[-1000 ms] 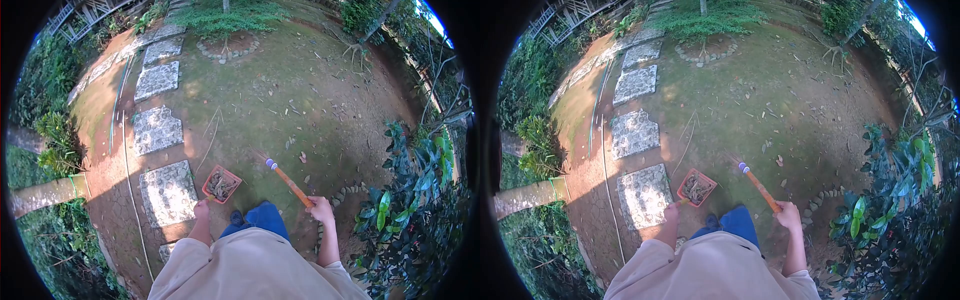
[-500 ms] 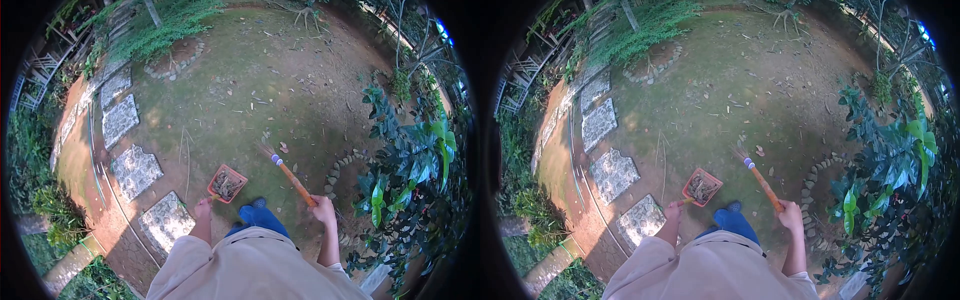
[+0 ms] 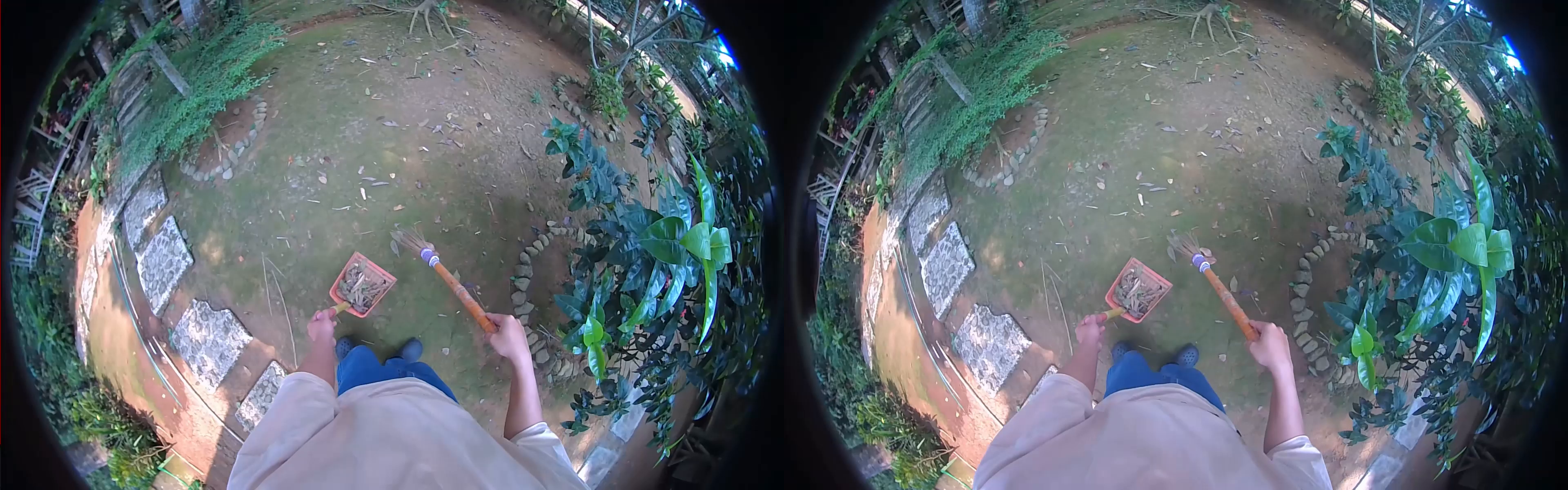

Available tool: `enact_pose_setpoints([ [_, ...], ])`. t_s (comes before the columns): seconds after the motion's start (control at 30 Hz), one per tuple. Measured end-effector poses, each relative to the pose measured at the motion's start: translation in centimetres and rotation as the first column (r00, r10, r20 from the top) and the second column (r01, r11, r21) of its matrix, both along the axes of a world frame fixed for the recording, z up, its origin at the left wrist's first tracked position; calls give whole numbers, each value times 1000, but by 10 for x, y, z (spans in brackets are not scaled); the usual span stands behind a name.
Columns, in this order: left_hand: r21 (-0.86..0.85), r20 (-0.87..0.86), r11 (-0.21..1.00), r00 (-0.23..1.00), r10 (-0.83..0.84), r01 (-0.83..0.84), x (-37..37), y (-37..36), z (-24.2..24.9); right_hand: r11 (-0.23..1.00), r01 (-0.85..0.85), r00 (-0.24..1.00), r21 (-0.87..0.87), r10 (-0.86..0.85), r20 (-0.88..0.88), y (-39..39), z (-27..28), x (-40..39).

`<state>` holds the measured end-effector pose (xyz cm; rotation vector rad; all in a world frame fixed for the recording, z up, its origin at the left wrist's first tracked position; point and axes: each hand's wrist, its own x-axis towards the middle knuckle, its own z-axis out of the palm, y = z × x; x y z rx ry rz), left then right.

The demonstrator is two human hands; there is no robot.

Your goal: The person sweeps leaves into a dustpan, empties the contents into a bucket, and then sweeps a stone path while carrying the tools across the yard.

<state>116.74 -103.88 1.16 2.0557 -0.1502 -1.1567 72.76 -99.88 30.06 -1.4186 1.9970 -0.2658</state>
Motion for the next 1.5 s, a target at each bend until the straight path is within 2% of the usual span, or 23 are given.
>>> enact_pose_setpoints([
  [0.1,-46,-29,999,1000,-9,8,4,-37,0,999,48,999,-13,-48,17,-5,-8,5],
  [0.2,-48,-80,988,986,-147,144,16,-68,1,994,107,993,-2,-107,40,-7,-7,16],
  [0.5,2,12,973,973,-229,229,37,-154,-9,952,303,953,51,-304,6,-23,-7,85],
  [0.6,50,60,932,931,-361,358,47,-175,-14,938,344,938,53,-345,18,-29,-11,110],
  [0.73,28,42,939,938,-343,342,51,-192,-10,908,414,908,54,-417,36,-31,-21,129],
  [0.87,56,52,931,930,-363,360,55,-211,-20,902,427,904,61,-428,2,-46,-38,141],
  [1.0,100,13,902,906,-422,419,61,-223,-45,909,391,920,144,-389,-40,-73,-59,151],
  [1.07,123,51,907,910,-411,403,59,-225,-49,916,349,937,198,-345,-54,-78,-62,157],
  [1.13,136,73,909,911,-406,395,60,-225,-50,917,298,955,264,-288,-78,-77,-51,161],
  [1.23,131,86,904,904,-419,406,63,-230,-51,923,298,950,242,-312,19,-59,-31,155],
  [1.27,131,91,899,898,-430,418,65,-232,-53,886,354,914,300,-396,89,-55,-14,154],
  [1.37,135,94,887,886,-455,441,69,-231,-55,798,451,840,400,-531,113,-54,35,161],
  [1.5,165,67,883,888,-455,440,73,-229,-51,819,481,841,313,-532,101,-53,28,162],
])
